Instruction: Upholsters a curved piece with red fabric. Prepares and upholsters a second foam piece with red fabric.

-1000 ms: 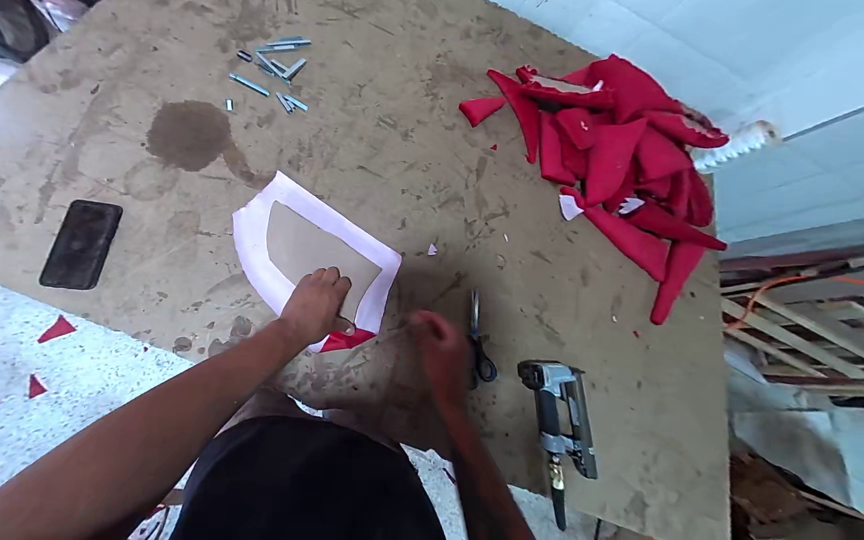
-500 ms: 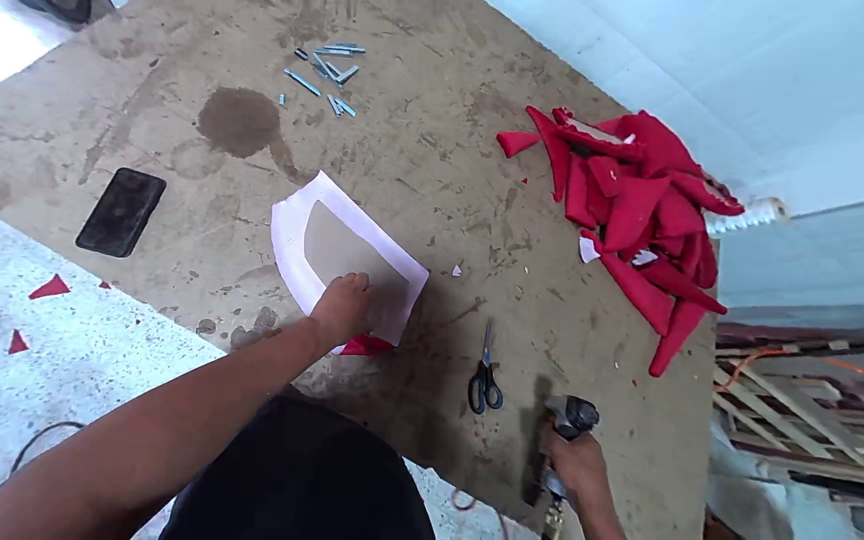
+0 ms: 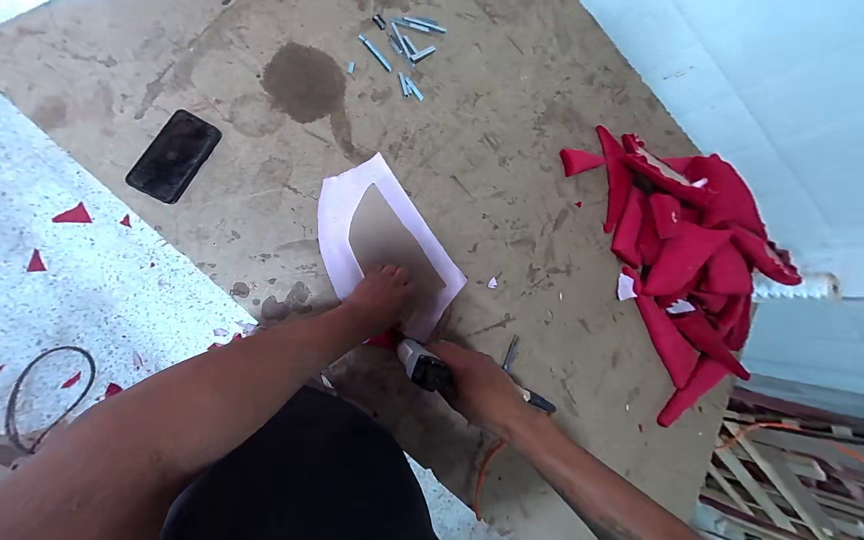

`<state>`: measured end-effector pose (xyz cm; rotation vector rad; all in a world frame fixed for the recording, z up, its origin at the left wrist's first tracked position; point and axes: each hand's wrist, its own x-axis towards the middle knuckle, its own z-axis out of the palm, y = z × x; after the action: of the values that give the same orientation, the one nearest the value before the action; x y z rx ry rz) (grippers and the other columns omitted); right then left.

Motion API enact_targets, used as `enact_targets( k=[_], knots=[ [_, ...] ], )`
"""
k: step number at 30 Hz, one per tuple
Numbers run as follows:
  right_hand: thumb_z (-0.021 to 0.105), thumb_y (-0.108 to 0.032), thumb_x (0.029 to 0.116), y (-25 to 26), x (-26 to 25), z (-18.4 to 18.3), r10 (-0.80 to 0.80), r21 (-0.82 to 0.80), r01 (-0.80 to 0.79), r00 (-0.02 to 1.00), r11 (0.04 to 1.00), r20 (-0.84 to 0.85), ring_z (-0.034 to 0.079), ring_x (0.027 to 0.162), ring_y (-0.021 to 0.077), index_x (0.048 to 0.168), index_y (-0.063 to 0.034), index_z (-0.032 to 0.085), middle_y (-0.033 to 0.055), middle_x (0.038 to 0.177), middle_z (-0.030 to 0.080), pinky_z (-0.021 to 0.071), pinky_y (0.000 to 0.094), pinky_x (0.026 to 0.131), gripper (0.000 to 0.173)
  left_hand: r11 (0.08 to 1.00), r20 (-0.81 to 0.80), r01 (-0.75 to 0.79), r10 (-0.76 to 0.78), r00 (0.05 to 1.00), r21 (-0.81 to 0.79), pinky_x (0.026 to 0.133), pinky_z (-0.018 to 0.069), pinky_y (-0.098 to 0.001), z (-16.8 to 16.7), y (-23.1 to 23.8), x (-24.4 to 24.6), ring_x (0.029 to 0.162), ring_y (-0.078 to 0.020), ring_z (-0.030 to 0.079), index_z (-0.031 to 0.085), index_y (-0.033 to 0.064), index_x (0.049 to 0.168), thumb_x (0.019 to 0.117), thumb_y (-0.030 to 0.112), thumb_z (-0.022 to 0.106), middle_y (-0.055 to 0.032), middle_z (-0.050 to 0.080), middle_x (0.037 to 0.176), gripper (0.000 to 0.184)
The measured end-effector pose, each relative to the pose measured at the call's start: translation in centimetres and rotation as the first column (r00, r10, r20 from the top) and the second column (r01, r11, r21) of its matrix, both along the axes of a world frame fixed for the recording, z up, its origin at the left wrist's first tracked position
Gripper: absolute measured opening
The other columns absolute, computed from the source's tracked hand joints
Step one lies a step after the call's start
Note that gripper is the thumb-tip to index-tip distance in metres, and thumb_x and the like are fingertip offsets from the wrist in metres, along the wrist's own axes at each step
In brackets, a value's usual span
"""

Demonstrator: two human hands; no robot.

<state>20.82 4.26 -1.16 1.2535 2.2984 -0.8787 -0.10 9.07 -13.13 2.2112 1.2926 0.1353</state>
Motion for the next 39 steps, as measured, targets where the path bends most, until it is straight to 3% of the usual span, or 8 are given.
enact_targets(
  k=[9, 12, 16, 20, 25, 30, 36, 39],
  knots=[
    [0.067, -0.026, 0.0923, -0.1, 0.0, -0.3, -0.072, 0.005, 0.072, 0.993, 0.997, 0.096, 0.071, 0.101, 0.0210, 0.124, -0.0240, 0.066, 0.0007, 0.116, 0.071, 0.0596, 0.0497, 0.085, 0.032, 1.000, -0.015, 0.017, -0.017, 1.000, 0.006, 0.100, 0.0513, -0.0501, 0.6, 0.1, 0.5, 0.121, -0.0326, 0.058, 0.068, 0.0099, 0.120, 0.0830, 0.035, 0.084, -0.0121, 0.063, 0.123, 0.047],
    [0.071, -0.023, 0.0882, -1.8, 2.0, -0.2, -0.330, -0.031, 0.329, 0.944, 0.944, -0.028, 0.070, 0.104, 0.0193, 0.129, -0.0183, 0.065, 0.0034, 0.115, 0.071, 0.0582, 0.0474, 0.092, 0.041, 1.000, -0.027, 0.019, -0.019, 0.999, -0.021, 0.099, 0.0521, -0.0519, 1.1, 0.6, 0.5, 0.121, -0.0328, 0.060, 0.067, 0.0087, 0.121, 0.0853, 0.039, 0.081, -0.0135, 0.065, 0.122, 0.049],
    [0.072, -0.027, 0.0866, -6.0, 9.9, -1.3, -0.777, -0.132, 0.767, 0.627, 0.628, -0.054, 0.071, 0.078, 0.0187, 0.121, -0.0106, 0.064, 0.0051, 0.093, 0.072, 0.0616, 0.0464, 0.073, 0.039, 0.974, -0.032, -0.189, 0.186, 0.982, -0.122, 0.091, 0.0569, -0.0544, 2.4, 1.7, 2.1, 0.110, -0.0334, 0.067, 0.055, 0.0111, 0.138, 0.0850, 0.052, 0.076, -0.0138, 0.068, 0.118, 0.071],
    [0.068, -0.021, 0.0891, -10.1, 20.6, -3.0, -0.964, -0.218, 0.939, 0.259, 0.266, -0.058, 0.063, 0.052, 0.0212, 0.102, -0.0014, 0.062, 0.0082, 0.066, 0.063, 0.0574, 0.0405, 0.052, 0.024, 0.948, -0.161, -0.280, 0.255, 0.953, -0.154, 0.077, 0.0576, -0.0627, 4.1, 3.7, 4.0, 0.091, -0.0390, 0.072, 0.019, 0.0278, 0.165, 0.0815, 0.063, 0.074, -0.0159, 0.074, 0.103, 0.106],
    [0.068, -0.018, 0.0922, -13.2, 28.9, -3.6, -0.994, 0.012, 0.998, 0.058, 0.057, -0.094, 0.063, 0.056, 0.0227, 0.108, 0.0000, 0.063, 0.0117, 0.072, 0.064, 0.0570, 0.0433, 0.056, 0.024, 0.975, -0.301, -0.200, 0.162, 0.940, -0.101, 0.075, 0.0576, -0.0614, 4.3, 4.2, 5.2, 0.092, -0.0371, 0.073, 0.048, 0.0269, 0.149, 0.0785, 0.070, 0.070, -0.0133, 0.074, 0.103, 0.086],
    [0.077, -0.018, 0.0874, -15.5, 22.7, -4.6, -0.956, 0.347, 0.907, 0.281, 0.237, -0.083, 0.062, 0.114, 0.0461, 0.141, 0.0008, 0.054, 0.0297, 0.139, 0.052, 0.0545, 0.0642, 0.093, 0.061, 0.988, -0.274, 0.114, -0.140, 0.952, -0.107, 0.081, 0.0585, -0.0594, 4.2, 3.1, 3.2, 0.101, -0.0325, 0.071, 0.042, 0.0348, 0.155, 0.0782, 0.060, 0.077, -0.0103, 0.071, 0.117, 0.088],
    [0.075, -0.018, 0.0893, -15.3, 12.4, -5.8, -0.895, 0.392, 0.911, 0.279, 0.131, -0.348, 0.053, 0.129, 0.0449, 0.134, -0.0023, 0.063, 0.0259, 0.139, 0.056, 0.0451, 0.0631, 0.106, 0.049, 0.836, -0.113, 0.524, -0.544, 0.832, -0.166, 0.094, 0.0541, -0.0516, 4.3, 2.8, -1.2, 0.108, -0.0311, 0.063, 0.041, 0.0377, 0.157, 0.0803, 0.030, 0.083, -0.0131, 0.064, 0.119, 0.088],
    [0.063, -0.038, 0.0998, -12.3, 3.9, -3.9, -0.955, 0.016, 0.984, 0.176, 0.177, -0.240, 0.067, 0.108, 0.0337, 0.131, -0.0050, 0.064, 0.0184, 0.117, 0.068, 0.0551, 0.0574, 0.094, 0.046, 0.890, 0.028, 0.399, -0.403, 0.915, -0.222, 0.106, 0.0515, -0.0514, 4.3, 2.8, -1.2, 0.120, -0.0269, 0.064, 0.035, 0.0261, 0.159, 0.0864, 0.047, 0.081, -0.0112, 0.066, 0.130, 0.088]
  ],
)
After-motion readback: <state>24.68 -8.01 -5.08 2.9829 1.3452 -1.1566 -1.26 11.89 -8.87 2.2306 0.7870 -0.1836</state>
